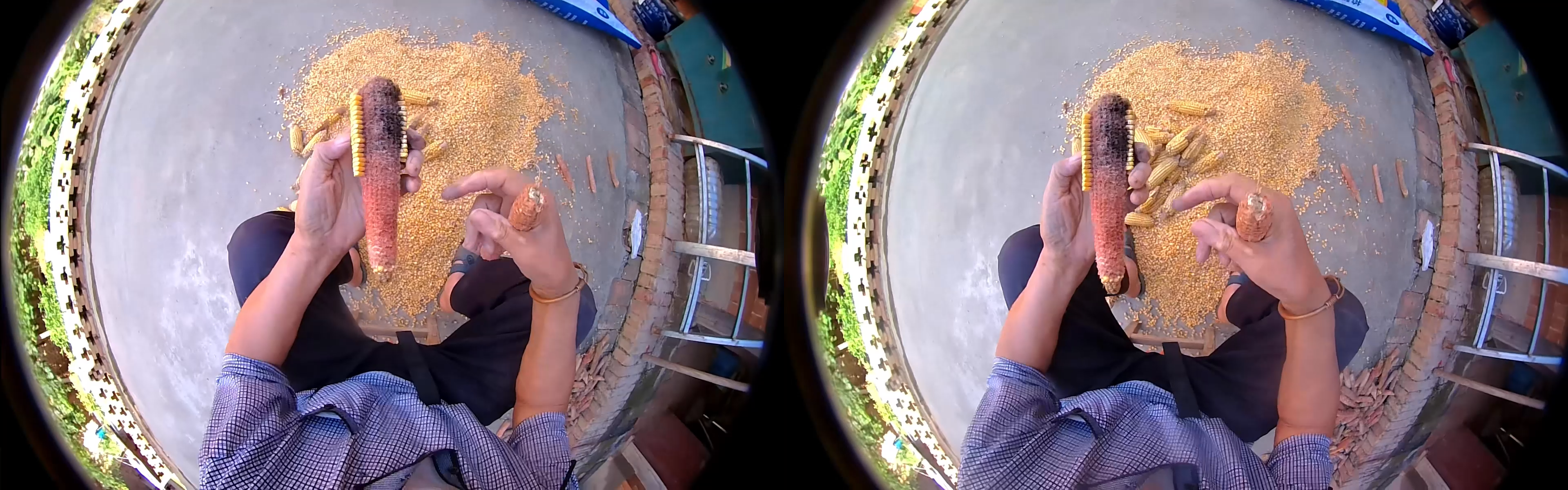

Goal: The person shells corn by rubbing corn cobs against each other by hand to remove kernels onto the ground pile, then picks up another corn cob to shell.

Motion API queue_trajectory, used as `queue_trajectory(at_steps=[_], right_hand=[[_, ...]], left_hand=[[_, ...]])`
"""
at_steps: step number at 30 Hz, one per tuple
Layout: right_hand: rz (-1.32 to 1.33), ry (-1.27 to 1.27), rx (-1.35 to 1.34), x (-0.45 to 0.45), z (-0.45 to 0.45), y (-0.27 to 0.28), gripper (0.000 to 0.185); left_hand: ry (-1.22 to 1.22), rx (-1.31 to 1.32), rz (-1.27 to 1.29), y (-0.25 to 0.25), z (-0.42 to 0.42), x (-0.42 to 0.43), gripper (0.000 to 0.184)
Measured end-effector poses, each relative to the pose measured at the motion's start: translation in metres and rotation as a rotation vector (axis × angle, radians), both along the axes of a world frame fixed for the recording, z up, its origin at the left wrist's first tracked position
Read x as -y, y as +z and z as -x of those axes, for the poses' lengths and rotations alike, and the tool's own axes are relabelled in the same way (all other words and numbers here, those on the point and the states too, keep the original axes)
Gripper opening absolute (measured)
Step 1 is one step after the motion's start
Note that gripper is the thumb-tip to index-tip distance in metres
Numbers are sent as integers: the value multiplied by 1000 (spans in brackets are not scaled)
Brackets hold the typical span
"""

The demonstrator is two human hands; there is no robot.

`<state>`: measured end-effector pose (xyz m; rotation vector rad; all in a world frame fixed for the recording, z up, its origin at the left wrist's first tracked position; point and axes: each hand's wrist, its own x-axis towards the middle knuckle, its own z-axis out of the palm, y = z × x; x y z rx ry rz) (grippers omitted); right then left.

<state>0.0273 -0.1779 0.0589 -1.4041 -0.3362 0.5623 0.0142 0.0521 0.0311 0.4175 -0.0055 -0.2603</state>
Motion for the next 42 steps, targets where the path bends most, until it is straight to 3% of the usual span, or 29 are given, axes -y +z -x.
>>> queue_trajectory(at_steps=[3, 6, 21, 30, 34, 39, 42], right_hand=[[3, -267, -73, -3, -4, -9, 26], [38, -327, -55, -5, -6, -14, 26], [-94, -344, -112, -23, -4, -20, 38], [32, -343, -83, -20, -3, -20, 44], [-14, -285, -119, -21, -3, -19, 43], [-51, -313, -146, -17, -2, -15, 39], [-120, -345, -102, -14, -6, -14, 37]], left_hand=[[-11, -80, -35, 3, 3, 6, 50], [-56, -94, -28, 1, 4, 7, 52], [-277, -78, 51, -11, 10, 13, 56], [-320, -136, -28, -11, 15, 24, 57], [-310, -141, -322, -12, 15, 28, 52], [-225, -157, -506, 1, 14, 35, 51], [-364, -120, -500, -1, 16, 24, 57]])
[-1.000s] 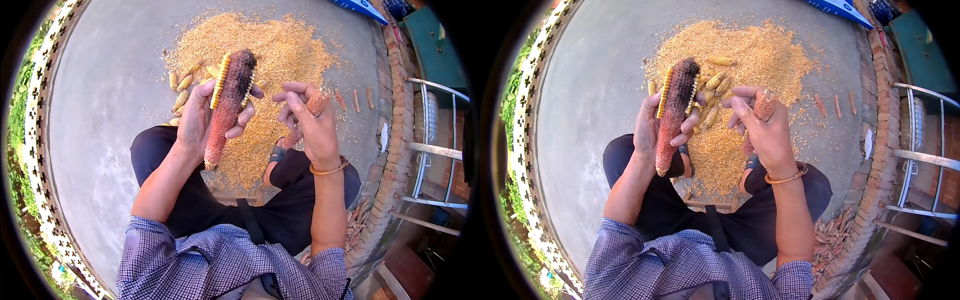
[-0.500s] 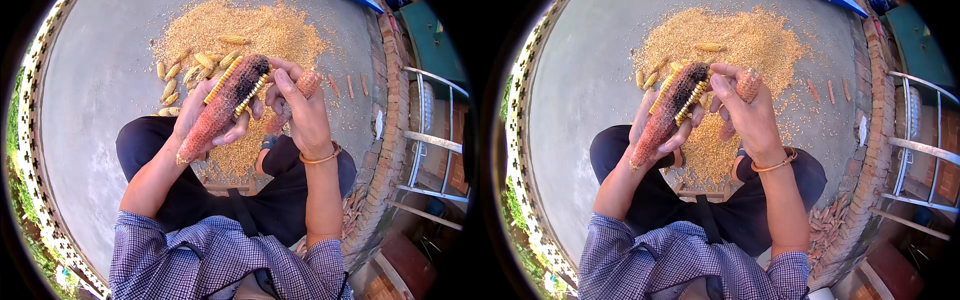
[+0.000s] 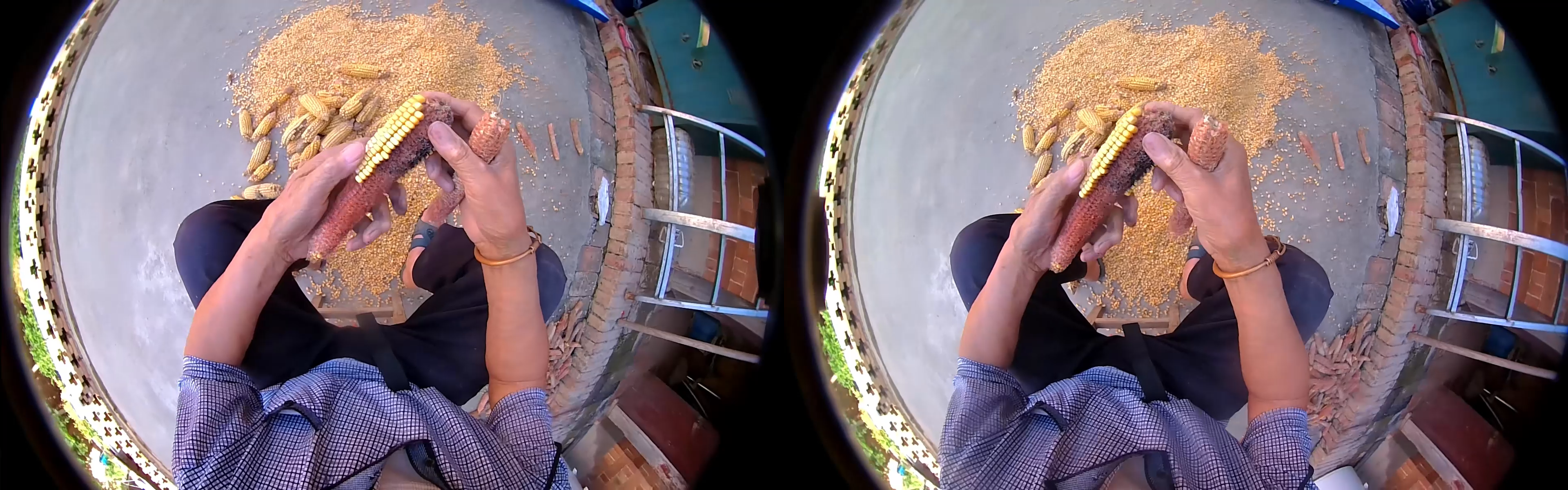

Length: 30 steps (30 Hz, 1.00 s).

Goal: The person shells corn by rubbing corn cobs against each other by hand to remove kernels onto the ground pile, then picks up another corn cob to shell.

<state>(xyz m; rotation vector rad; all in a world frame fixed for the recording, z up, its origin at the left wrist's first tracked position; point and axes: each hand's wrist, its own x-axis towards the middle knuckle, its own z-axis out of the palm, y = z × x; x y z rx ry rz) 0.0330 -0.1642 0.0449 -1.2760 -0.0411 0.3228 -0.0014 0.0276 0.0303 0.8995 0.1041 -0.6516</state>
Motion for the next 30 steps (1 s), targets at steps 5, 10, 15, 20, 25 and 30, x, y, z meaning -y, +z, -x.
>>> queue_trajectory(at_steps=[5, 10, 15, 20, 25, 30], right_hand=[[-87, -53, 46, 3, -4, 4, 36], [-50, -81, 41, 2, -5, -2, 36], [3, -104, 53, -2, -4, -6, 37], [-195, -125, 20, -10, -6, -13, 41], [-199, -345, -71, -26, -2, -17, 32], [89, -544, 1, -30, -9, -33, 30]], left_hand=[[-214, 10, 148, -1, 6, -9, 49], [-115, 22, 62, -3, 8, 0, 41], [16, 297, -444, -8, 10, 10, 28], [121, 746, -949, -17, 12, 17, 30], [24, 726, -1071, -16, 16, 27, 27], [37, 677, -800, -25, 20, 35, 23]])
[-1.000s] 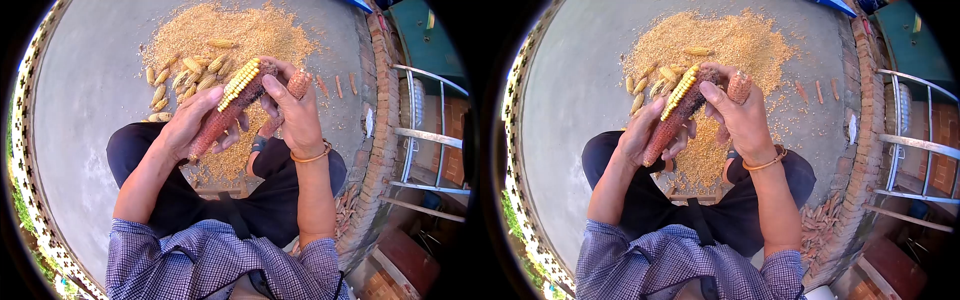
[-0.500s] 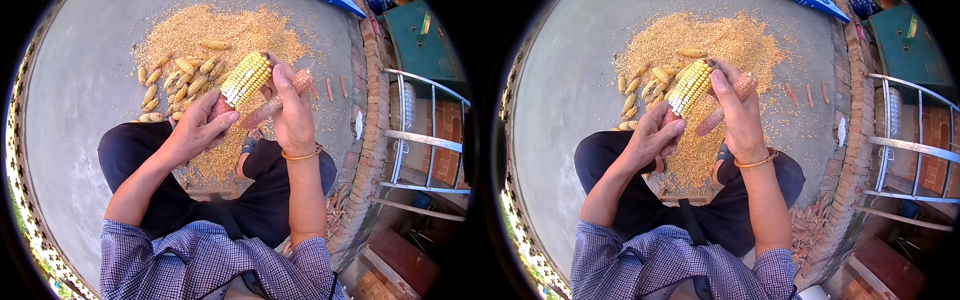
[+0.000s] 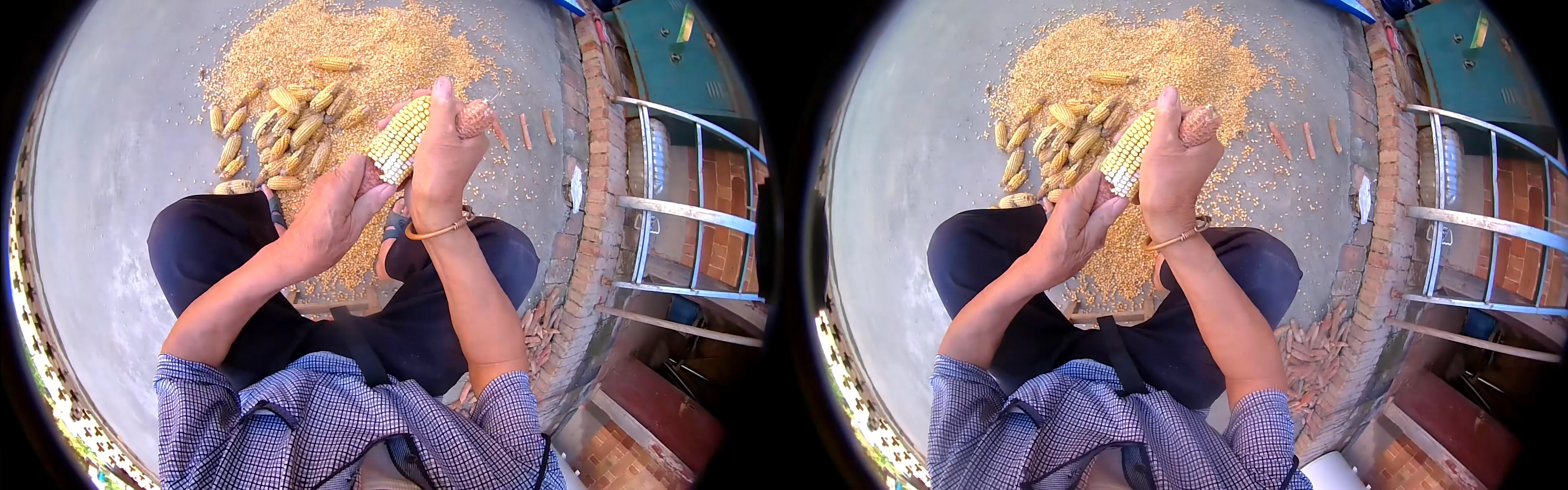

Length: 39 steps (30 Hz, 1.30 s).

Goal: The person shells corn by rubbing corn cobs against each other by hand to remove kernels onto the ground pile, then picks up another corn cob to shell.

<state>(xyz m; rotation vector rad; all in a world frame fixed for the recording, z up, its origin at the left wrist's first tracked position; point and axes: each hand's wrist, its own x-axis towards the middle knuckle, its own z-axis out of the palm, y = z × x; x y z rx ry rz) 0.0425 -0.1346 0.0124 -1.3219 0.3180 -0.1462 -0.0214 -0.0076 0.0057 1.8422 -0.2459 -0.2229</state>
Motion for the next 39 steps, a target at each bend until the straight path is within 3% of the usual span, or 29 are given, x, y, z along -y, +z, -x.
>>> queue_trajectory(at_steps=[1, 4, 8, 15, 18, 21, 24, 25, 28, 29, 32, 36, 39], right_hand=[[106, -37, 30, 0, -6, -9, 32], [88, 68, -49, 3, -9, -1, 34], [-272, 267, -94, 16, -2, 18, 39], [-354, 398, -89, 27, -1, 21, 43], [-368, 385, -82, 32, -2, 10, 37], [-374, 346, -86, 27, 4, 17, 30], [-443, 305, -52, 18, 8, 15, 25], [-385, 304, -49, 17, 9, 17, 23], [-388, 277, -72, 8, 8, 8, 22], [-258, 145, -46, -1, 8, 1, 23], [-227, 31, -113, -7, 9, 1, 24], [294, -118, 154, -14, 4, -23, 30], [111, 5, 83, -14, 1, -12, 32]], left_hand=[[2, -91, 117, -3, 2, 3, 24], [-58, -468, 466, 2, -1, -3, 31], [-89, -910, 854, 16, -8, -19, 44], [-147, -969, 1090, 7, -6, -18, 51], [-97, -975, 1039, 9, -8, -18, 50], [23, -749, 737, 13, -9, -11, 44], [101, -451, 385, -1, -8, -7, 37], [87, -295, 139, -7, -10, -7, 27], [100, 99, -291, -7, -5, 7, 20], [51, 47, -298, -8, -2, 9, 20], [54, 89, -305, -9, 0, 11, 20], [46, -200, 142, -2, 0, 5, 22], [24, -507, 627, 10, -5, -3, 31]])
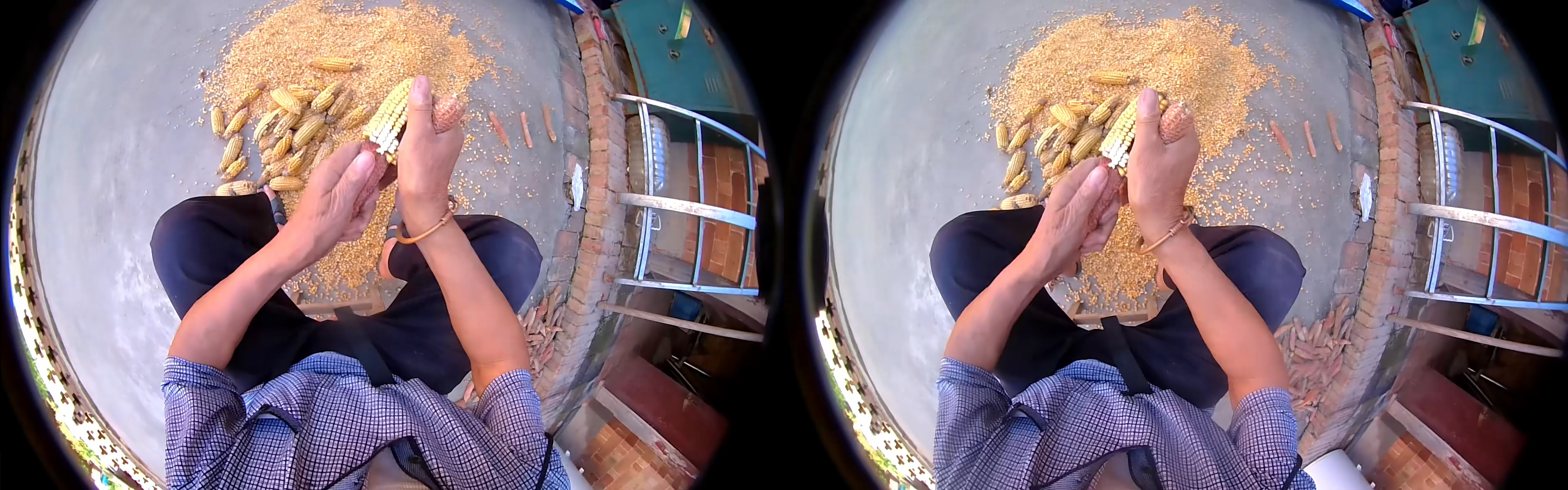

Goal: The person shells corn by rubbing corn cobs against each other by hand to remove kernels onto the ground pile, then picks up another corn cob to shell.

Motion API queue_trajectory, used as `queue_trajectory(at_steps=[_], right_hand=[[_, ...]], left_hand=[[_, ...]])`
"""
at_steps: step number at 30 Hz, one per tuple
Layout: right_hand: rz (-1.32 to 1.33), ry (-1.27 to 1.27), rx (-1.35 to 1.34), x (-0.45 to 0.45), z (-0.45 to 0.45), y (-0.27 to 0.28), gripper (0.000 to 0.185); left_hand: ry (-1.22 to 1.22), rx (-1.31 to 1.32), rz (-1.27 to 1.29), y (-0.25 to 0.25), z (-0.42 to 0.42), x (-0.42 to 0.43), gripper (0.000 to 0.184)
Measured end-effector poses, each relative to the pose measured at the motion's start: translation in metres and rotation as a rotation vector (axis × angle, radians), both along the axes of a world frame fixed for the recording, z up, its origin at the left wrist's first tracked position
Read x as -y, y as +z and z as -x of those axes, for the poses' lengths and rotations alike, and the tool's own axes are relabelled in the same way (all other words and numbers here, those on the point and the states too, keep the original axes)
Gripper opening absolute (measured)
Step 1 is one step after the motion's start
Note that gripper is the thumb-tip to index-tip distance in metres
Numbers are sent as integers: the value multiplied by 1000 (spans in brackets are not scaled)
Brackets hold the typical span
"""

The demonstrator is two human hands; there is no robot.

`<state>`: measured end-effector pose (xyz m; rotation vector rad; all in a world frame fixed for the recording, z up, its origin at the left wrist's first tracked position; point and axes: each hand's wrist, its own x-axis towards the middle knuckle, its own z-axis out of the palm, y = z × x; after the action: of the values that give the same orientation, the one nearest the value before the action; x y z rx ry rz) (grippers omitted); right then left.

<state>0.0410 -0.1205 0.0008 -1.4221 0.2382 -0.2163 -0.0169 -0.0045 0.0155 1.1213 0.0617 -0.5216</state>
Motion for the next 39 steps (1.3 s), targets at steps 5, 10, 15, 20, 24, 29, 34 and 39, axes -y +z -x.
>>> queue_trajectory(at_steps=[5, 10, 15, 20, 24, 29, 34, 39], right_hand=[[-261, 257, -173, 11, -1, 13, 41], [-335, 348, -200, 22, -1, 19, 42], [-337, 348, -135, 27, 2, 21, 36], [-307, 358, -55, 23, 7, 29, 28], [-310, 414, -129, 25, 9, 29, 27], [-220, 350, -89, 10, 19, 23, 24], [-345, 52, -174, -8, 21, 11, 21], [78, -77, -2, -7, 15, -11, 32]], left_hand=[[-31, -370, 438, 6, -4, -20, 46], [-116, -416, 644, 0, -5, -23, 47], [-51, -404, 618, 5, -3, -20, 51], [26, -290, 362, 4, -6, -15, 50], [25, -250, 298, 6, -5, -12, 45], [120, 373, -652, -20, -2, -2, 25], [52, 536, -987, -18, 7, 16, 30], [116, 493, -576, -21, 5, 13, 21]])
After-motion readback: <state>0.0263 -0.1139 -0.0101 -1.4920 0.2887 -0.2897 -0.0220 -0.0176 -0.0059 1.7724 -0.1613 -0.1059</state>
